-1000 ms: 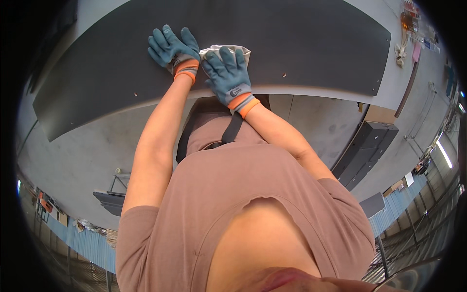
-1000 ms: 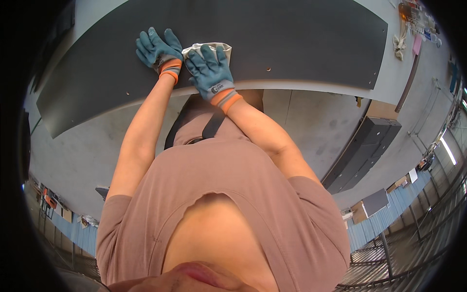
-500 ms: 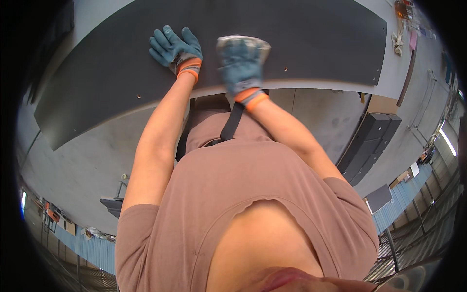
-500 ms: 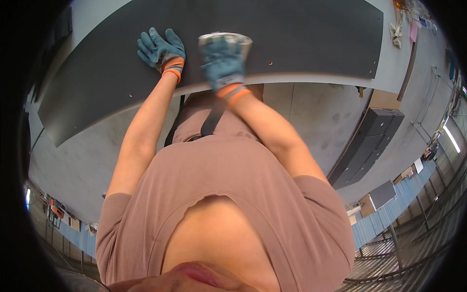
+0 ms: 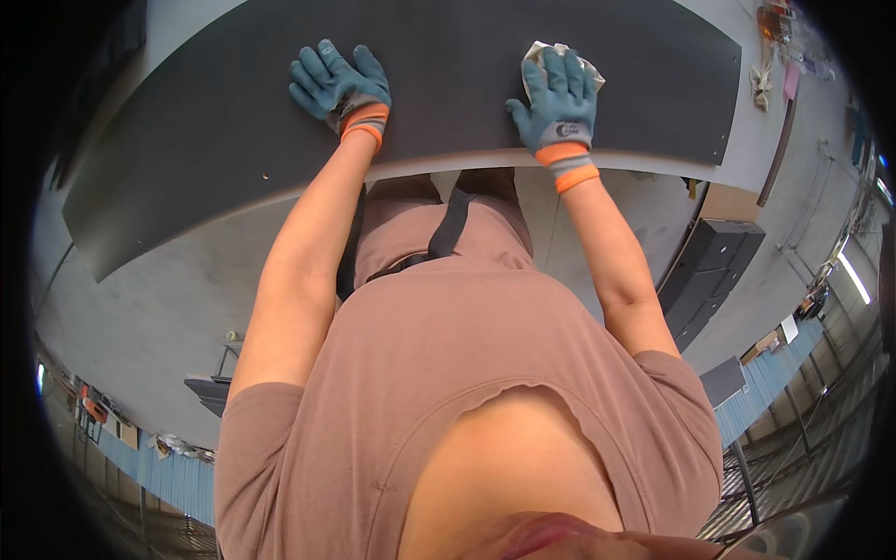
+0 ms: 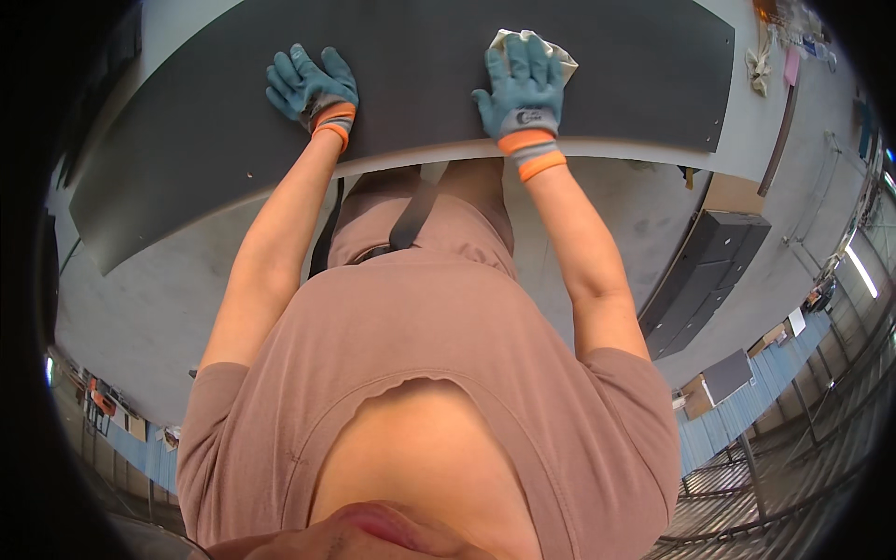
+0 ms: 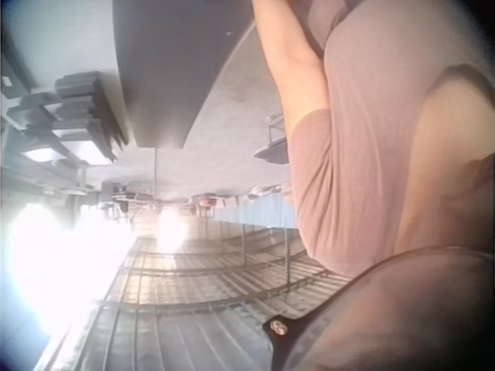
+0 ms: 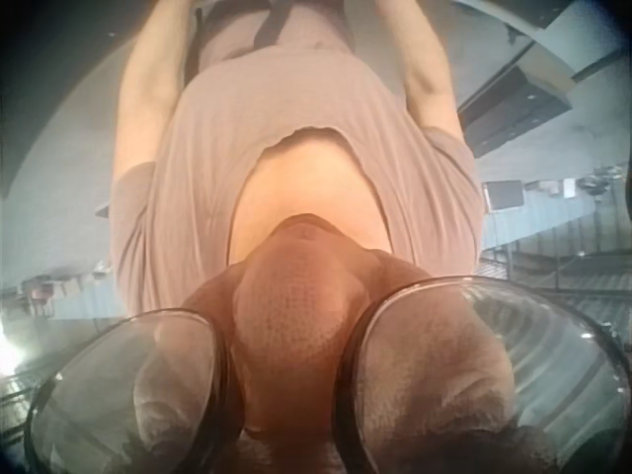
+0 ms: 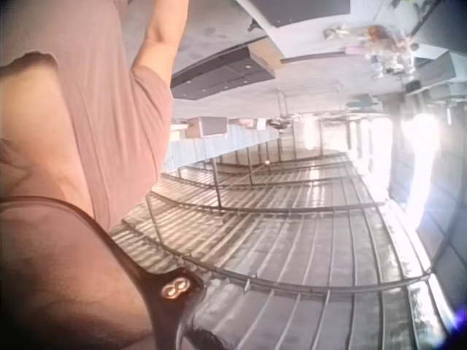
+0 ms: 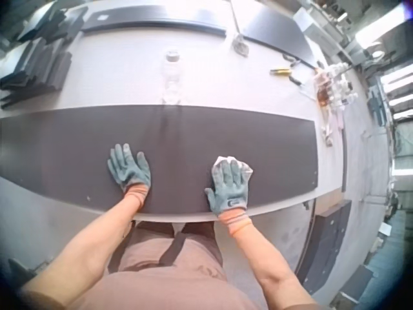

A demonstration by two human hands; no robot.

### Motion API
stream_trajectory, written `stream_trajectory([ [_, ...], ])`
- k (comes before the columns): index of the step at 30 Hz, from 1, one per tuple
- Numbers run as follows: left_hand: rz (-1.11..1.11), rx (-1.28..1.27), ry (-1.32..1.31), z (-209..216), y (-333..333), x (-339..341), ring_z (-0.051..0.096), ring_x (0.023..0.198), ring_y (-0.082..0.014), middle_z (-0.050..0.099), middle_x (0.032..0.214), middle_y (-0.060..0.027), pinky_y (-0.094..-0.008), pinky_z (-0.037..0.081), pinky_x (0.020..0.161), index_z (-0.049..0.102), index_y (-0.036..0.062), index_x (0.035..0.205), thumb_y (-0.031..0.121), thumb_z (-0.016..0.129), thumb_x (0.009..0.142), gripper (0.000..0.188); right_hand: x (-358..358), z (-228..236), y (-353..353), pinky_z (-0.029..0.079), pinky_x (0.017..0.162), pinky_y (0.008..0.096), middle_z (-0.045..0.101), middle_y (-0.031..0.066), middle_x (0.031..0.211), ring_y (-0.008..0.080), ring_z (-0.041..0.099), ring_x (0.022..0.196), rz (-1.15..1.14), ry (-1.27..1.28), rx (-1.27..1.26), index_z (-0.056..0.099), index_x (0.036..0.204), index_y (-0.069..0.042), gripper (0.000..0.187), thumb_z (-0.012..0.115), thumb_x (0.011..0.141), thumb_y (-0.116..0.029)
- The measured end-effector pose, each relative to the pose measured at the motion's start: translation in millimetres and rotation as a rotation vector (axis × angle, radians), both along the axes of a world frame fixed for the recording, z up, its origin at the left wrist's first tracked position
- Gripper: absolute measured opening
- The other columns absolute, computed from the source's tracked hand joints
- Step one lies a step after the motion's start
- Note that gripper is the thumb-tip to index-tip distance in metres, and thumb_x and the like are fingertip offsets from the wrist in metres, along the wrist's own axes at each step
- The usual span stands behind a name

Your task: The person wipes a large, dark, curved surface with a white cloth. They pour liquid from a clear plastic bottle onto the cloth and continue wiping the surface in broad strokes.

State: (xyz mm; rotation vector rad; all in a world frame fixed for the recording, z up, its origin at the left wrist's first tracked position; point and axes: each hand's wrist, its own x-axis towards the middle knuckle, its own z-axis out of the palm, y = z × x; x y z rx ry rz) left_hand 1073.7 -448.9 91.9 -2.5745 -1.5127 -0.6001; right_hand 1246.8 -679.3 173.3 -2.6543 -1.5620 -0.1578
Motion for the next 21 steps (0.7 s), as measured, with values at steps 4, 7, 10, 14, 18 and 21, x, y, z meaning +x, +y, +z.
stream_trajectory([
  [4,-0.003,-0.039,-0.030,2.1,1.3,-1.6,0.048,0.135,-0.0464,0.055,0.142,-0.0218,-0.0639,0.034,0.112,0.063,0.0033,0.131,0.043,0.066,0.095,0.055,-41.9,38.2,24.7,0.055,0.090,0.0421,0.076,0.0111,0.112,0.0314,0.072,0.102,-0.248,0.525,-0.400,0.077,0.107,-0.015,0.030,0.076,0.087,-0.037],
  [7,-0.007,-0.025,-0.037,-0.3,1.3,0.0,0.047,0.135,-0.0459,0.055,0.142,-0.0210,-0.0637,0.034,0.113,0.063,0.0035,0.132,0.044,0.066,0.095,0.055,-63.0,18.9,16.6,0.056,0.080,0.0425,0.078,0.0131,0.097,0.0327,0.073,0.088,-0.533,0.734,-0.335,0.078,0.092,-0.011,0.028,0.075,0.089,-0.039],
  [10,-0.001,-0.050,-0.025,3.0,1.2,-0.4,0.047,0.136,-0.0456,0.055,0.142,-0.0207,-0.0635,0.033,0.114,0.063,0.0037,0.132,0.045,0.065,0.095,0.056,-64.5,4.2,17.2,0.056,0.083,0.0445,0.077,0.0154,0.096,0.0383,0.072,0.092,-0.757,0.941,-0.341,0.078,0.095,-0.011,0.034,0.071,0.087,-0.044],
  [14,0.008,-0.034,-0.004,1.5,0.2,0.4,0.047,0.136,-0.0450,0.055,0.143,-0.0208,-0.0630,0.032,0.114,0.062,0.0038,0.133,0.045,0.064,0.096,0.056,-62.5,-20.8,15.7,0.055,0.083,0.0446,0.077,0.0169,0.095,0.0384,0.072,0.091,-0.854,1.050,-0.281,0.077,0.092,-0.009,0.035,0.070,0.085,-0.043],
  [18,0.014,-0.049,0.002,4.2,0.3,0.0,0.047,0.136,-0.0449,0.055,0.143,-0.0202,-0.0627,0.032,0.115,0.064,0.0037,0.132,0.045,0.064,0.095,0.055,-65.5,-21.4,21.7,0.055,0.083,0.0447,0.077,0.0180,0.095,0.0388,0.072,0.091,-0.852,1.026,-0.270,0.077,0.090,-0.007,0.038,0.069,0.086,-0.044],
  [21,0.011,-0.087,0.001,10.3,0.6,2.1,0.047,0.136,-0.0450,0.055,0.144,-0.0196,-0.0628,0.032,0.115,0.065,0.0035,0.131,0.045,0.064,0.095,0.054,-68.7,-19.2,14.4,0.055,0.085,0.0448,0.077,0.0182,0.098,0.0389,0.072,0.093,-0.857,1.043,-0.235,0.077,0.091,-0.007,0.039,0.068,0.086,-0.044],
])
